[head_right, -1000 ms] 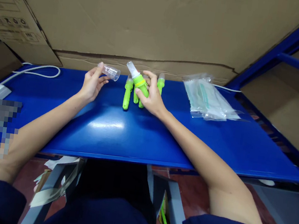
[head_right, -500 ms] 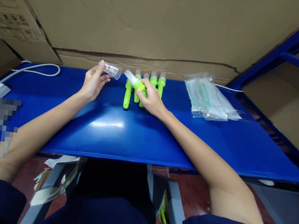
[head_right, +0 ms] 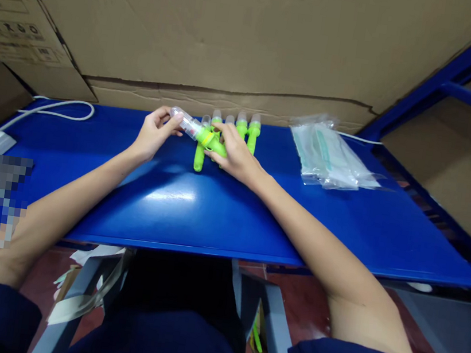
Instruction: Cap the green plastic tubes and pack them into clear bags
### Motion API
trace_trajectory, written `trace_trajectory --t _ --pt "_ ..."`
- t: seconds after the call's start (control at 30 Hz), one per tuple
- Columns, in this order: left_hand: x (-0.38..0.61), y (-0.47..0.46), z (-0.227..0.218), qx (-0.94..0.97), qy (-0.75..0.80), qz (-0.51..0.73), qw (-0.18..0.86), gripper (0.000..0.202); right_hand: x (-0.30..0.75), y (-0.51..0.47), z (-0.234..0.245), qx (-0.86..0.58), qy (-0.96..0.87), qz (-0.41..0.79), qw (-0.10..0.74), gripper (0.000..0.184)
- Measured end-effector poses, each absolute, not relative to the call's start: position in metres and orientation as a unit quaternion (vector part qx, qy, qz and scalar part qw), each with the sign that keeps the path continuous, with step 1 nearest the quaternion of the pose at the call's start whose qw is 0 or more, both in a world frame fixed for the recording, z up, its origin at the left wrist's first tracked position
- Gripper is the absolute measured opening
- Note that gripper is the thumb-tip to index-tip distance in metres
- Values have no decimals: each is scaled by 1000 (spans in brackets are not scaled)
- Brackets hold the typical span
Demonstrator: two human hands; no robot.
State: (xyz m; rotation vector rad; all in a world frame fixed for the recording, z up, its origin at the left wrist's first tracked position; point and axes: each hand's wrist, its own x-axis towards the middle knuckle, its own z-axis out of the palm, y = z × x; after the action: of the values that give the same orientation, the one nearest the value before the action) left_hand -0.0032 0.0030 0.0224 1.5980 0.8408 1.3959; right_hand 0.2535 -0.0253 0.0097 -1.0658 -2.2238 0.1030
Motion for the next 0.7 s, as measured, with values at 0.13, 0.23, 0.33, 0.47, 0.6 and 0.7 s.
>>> trace_trajectory --t 0.13,0.23,0.33,0.47,0.6,0.7 --pt "-3 -2 25 654 347 521 425 56 258 -21 9 -402 -841 15 362 57" --pt "-6 -6 31 663 358 504 423 45 260 -26 13 -407 -824 -27 394 44" --pt "-11 -8 38 696 368 476 391 30 259 -35 18 -420 -822 -68 379 33" --pt "-14 -12 42 780 384 395 296 29 254 -42 21 -446 -824 -106 332 35" --pt "-9 -26 44 842 429 295 140 40 247 -39 17 -445 -829 -122 317 34" --pt "-5 -38 47 869 444 213 47 53 239 -36 12 -433 -835 -110 322 35"
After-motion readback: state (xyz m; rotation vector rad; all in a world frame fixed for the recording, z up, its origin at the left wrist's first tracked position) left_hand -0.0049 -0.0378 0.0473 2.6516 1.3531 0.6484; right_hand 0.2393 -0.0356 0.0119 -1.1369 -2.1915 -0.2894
